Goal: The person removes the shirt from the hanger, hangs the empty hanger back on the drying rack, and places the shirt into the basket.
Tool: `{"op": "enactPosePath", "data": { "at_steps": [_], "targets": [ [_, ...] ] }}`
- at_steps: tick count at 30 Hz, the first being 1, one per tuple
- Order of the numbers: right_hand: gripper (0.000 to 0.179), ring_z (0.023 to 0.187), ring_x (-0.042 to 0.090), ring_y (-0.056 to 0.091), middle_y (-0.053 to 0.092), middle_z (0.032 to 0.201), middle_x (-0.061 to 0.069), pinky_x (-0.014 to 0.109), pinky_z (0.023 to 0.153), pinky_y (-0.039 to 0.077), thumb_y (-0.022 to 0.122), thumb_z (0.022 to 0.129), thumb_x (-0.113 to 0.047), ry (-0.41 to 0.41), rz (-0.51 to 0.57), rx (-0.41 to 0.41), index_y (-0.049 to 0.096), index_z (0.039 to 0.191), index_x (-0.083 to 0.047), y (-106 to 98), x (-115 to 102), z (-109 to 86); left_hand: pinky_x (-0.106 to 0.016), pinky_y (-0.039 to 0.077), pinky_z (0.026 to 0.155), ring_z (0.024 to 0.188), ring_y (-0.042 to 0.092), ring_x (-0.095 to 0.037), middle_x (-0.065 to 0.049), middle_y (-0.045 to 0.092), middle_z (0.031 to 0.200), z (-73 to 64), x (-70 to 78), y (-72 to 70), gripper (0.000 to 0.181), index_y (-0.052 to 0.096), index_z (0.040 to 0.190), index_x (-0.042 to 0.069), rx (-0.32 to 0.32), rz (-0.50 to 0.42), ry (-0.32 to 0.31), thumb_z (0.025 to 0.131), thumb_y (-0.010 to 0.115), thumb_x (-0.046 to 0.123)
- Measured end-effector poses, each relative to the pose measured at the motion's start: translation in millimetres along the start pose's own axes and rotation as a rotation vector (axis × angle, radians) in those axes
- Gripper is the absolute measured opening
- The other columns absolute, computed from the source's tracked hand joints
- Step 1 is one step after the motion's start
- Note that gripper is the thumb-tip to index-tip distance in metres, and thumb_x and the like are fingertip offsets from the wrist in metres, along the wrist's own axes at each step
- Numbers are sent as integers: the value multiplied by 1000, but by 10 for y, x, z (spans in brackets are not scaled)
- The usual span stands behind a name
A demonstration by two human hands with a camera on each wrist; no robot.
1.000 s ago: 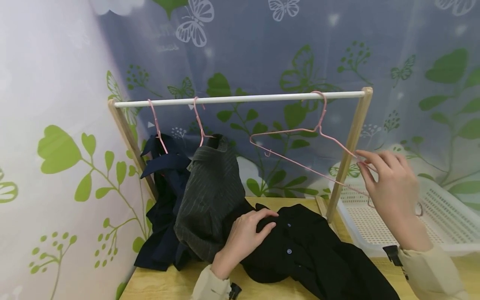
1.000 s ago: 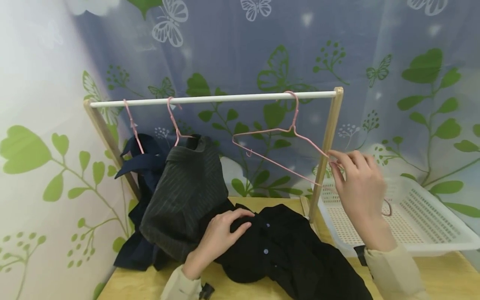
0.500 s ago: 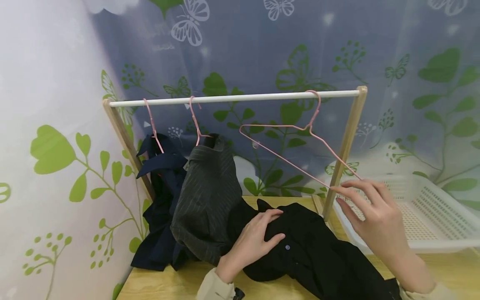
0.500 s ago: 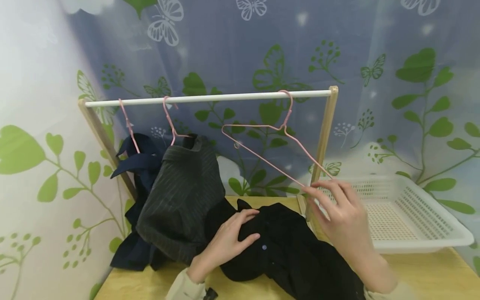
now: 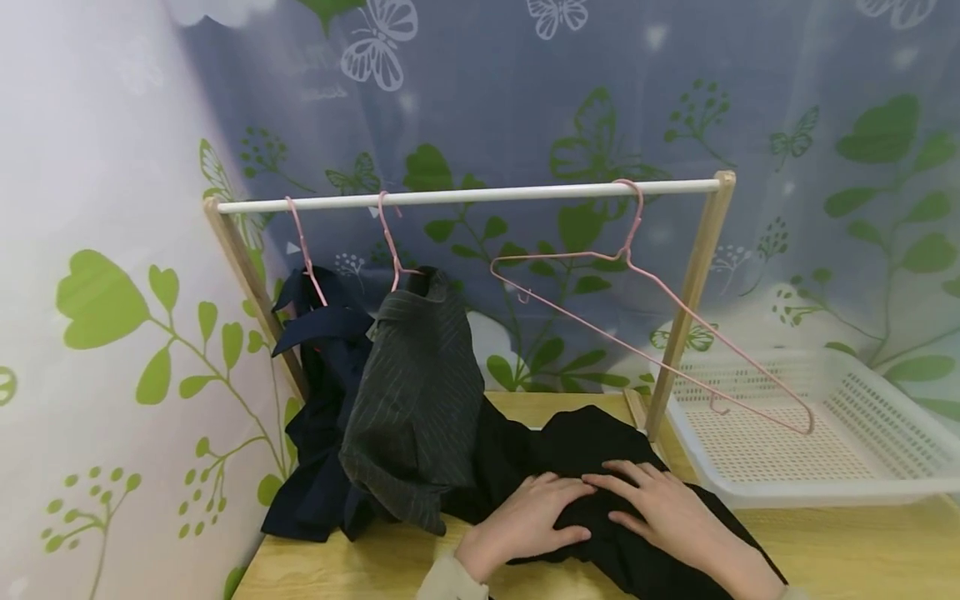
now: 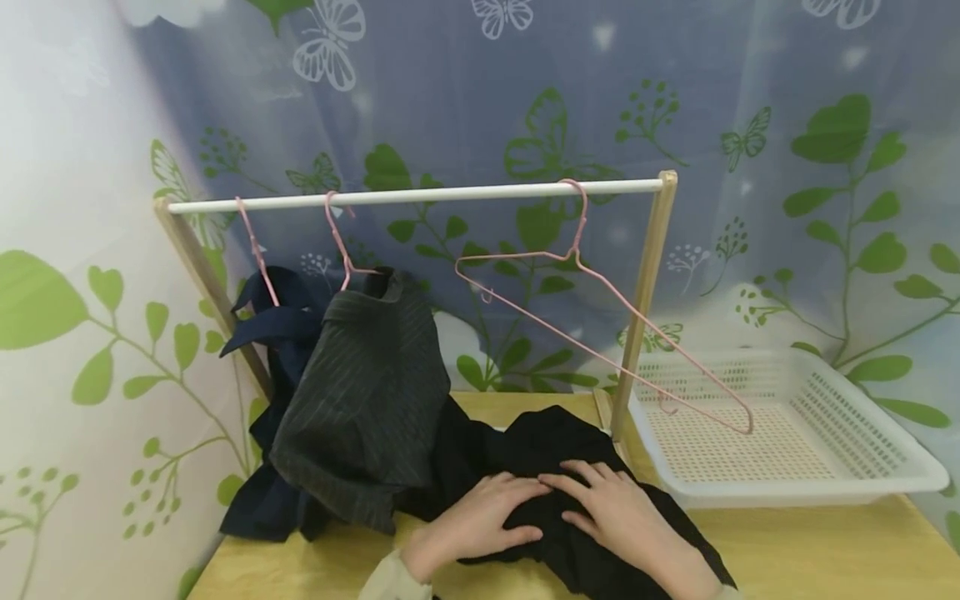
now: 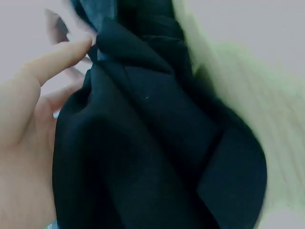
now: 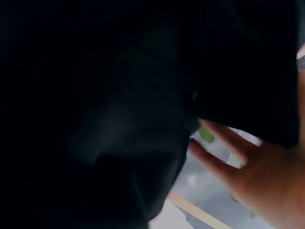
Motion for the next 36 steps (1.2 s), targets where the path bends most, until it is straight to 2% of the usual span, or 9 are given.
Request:
{"op": "enactPosePath", "data": {
  "at_steps": [4,9,14,19,24,27,29,33,36],
  "targets": [
    [49,94,10,59,52,124,-4,28,67,50,66,84,-35,30,65,-129,49,130,-33,81,-15,-62,-19,46,84,102,56,2,16,57,120,-13,-21,-84,36,58,123,26,62,-109,15,93,48,43],
    [49,107,16,55,48,130,-3,37,79,48,57,86,-48,95,69,-165,44,133,-38,15,-25,-119,-13,44,60,72,54,6,19,63,98,-77,-113,-444,20,66,106,29,424,-91,-63,92,53,37],
    [68,124,29,42,35,144,1,54,86,41,56,76,-63,148,122,-154,37,137,-42,-114,-23,-280,-32,48,79,97,54,-14,5,60,109,-190,-325,-667,20,64,109,23,706,51,-238,90,61,28],
    [95,127,38,33,23,150,8,60,79,41,56,58,-75,83,54,-157,35,140,-34,-158,14,-452,-44,46,83,100,55,-31,-14,53,118,-246,-519,-611,45,51,126,9,650,69,-460,87,64,28],
    [112,127,41,33,12,152,13,66,79,38,68,52,-67,171,108,-207,23,146,-28,-73,137,-546,-42,49,71,81,61,-30,-17,62,100,-166,-517,-486,56,40,135,1,518,-6,-526,90,61,26],
    [119,110,36,52,9,152,15,49,76,48,82,51,-46,250,166,-212,16,148,-25,4,224,-538,-34,46,54,56,58,-22,-9,61,71,-103,-455,-374,62,31,140,0,433,-52,-537,92,57,29],
    [118,82,23,63,14,149,20,33,61,50,86,57,-26,275,220,-233,13,149,-24,57,255,-521,-32,44,51,51,55,-20,-8,60,66,-66,-409,-295,63,30,141,-1,401,-60,-531,92,57,30],
    [114,47,4,43,43,129,24,19,42,34,82,61,2,298,290,-306,14,148,-25,139,244,-477,-29,46,50,53,56,-20,-10,62,70,-4,-337,-197,50,44,133,-4,387,22,-466,90,60,17],
    [103,54,6,50,55,117,16,21,48,39,80,63,1,271,269,-319,24,146,-23,168,199,-434,-21,40,47,51,51,-12,-5,61,70,19,-272,-186,36,55,125,2,369,64,-353,89,58,6]
  ]
}}
Point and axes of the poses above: each hand's wrist, its own z-axis towards the middle knuckle, its own y-axis out of the palm, x = y × z, the point moved 3 cm from there along z, towards the middle knuckle
